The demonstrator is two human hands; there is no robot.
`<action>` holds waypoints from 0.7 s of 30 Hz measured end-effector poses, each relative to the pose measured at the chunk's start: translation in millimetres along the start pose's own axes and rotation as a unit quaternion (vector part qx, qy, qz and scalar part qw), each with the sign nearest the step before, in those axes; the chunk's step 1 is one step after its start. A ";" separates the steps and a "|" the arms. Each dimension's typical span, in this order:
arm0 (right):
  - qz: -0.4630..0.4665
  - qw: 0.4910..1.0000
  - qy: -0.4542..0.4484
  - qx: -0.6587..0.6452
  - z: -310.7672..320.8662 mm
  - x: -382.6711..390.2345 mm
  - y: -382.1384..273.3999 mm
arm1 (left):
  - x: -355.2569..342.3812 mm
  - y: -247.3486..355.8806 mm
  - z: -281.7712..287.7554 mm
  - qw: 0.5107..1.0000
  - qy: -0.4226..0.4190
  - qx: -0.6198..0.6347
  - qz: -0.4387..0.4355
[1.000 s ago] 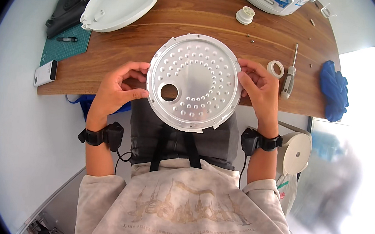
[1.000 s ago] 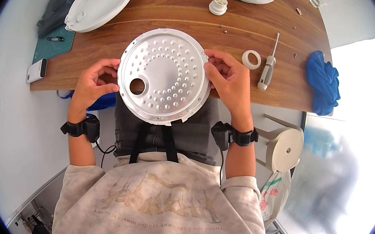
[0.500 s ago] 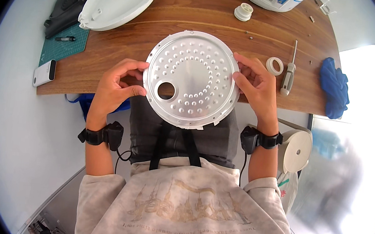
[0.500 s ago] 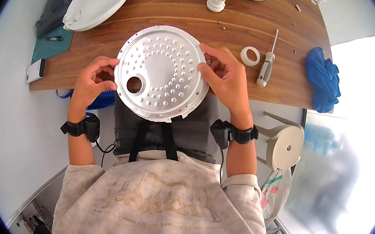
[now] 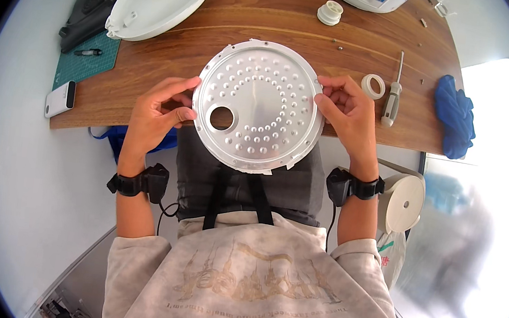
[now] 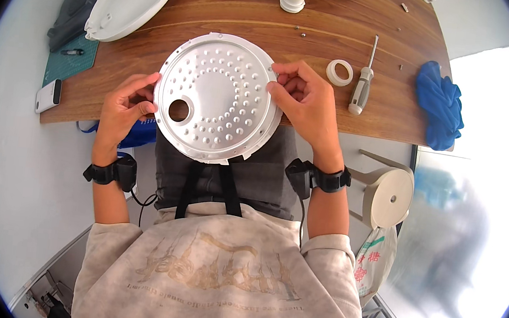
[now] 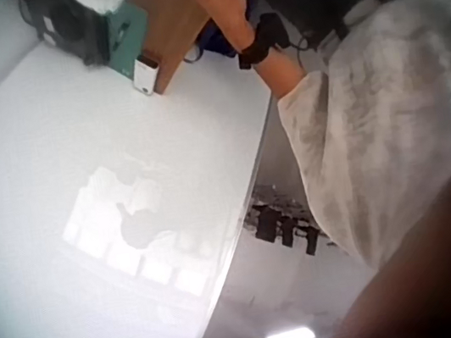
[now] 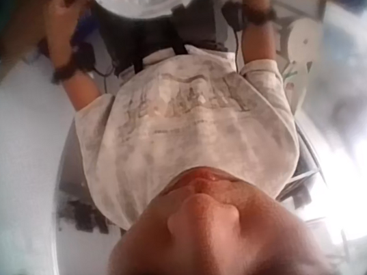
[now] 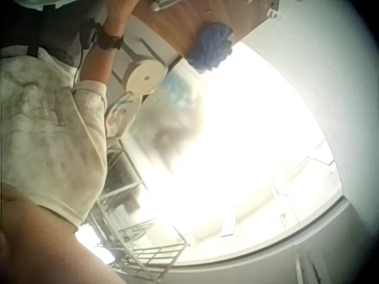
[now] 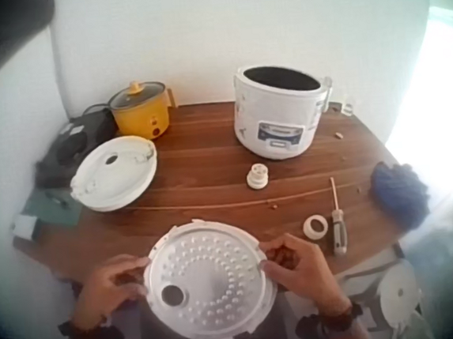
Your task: The person disassembles a white rice cooker using a screwdriver, removes a small white plastic component, and then reassembles the cooker by fitting a rubber seal into the lid and placing the lid back on the cooker body.
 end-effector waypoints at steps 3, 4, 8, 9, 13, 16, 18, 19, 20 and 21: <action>-0.005 1.000 0.001 0.000 0.4 0.1 -0.6 | 0.6 -2.3 1.5 1.000 -0.011 0.023 -0.006; -0.006 1.000 0.002 0.004 0.4 0.0 -2.0 | 1.1 -0.8 2.1 0.999 -0.018 0.000 -0.027; -0.014 1.000 0.016 0.003 -1.0 0.2 -4.1 | 0.6 7.5 1.9 0.996 -0.035 -0.063 -0.060; -0.014 1.000 0.016 0.007 -0.8 0.3 -4.1 | 1.3 8.6 0.7 0.995 -0.036 -0.071 -0.055; -0.017 1.000 0.018 0.007 -0.9 1.0 -6.4 | 1.3 6.7 -0.2 0.995 -0.027 -0.075 -0.056; -0.018 1.000 0.019 -0.002 -1.3 1.2 -6.4 | 0.4 1.1 2.6 0.996 -0.023 -0.058 -0.061; -0.011 1.000 0.014 -0.004 -1.2 0.8 -3.7 | 0.8 0.0 3.2 0.996 -0.021 -0.062 -0.058; -0.003 1.000 0.010 -0.003 -0.6 0.4 -0.2 | 0.7 -0.4 3.6 0.996 -0.022 -0.061 -0.056; 0.005 1.000 0.005 -0.001 -0.1 0.5 1.9 | 0.1 -0.6 4.3 0.997 -0.022 -0.060 -0.054; 0.003 1.000 0.000 -0.005 0.4 0.3 3.0 | -0.8 -0.3 5.1 0.997 -0.022 -0.059 -0.052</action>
Point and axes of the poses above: each hand's wrist, its own x-axis away from the middle knuckle, its own z-axis out of the back of the hand, y = z × x, the point moved 5 cm from there along -x, towards the middle knuckle, and after that the axes turned 4 degrees about -y, right-handed, at the moved point
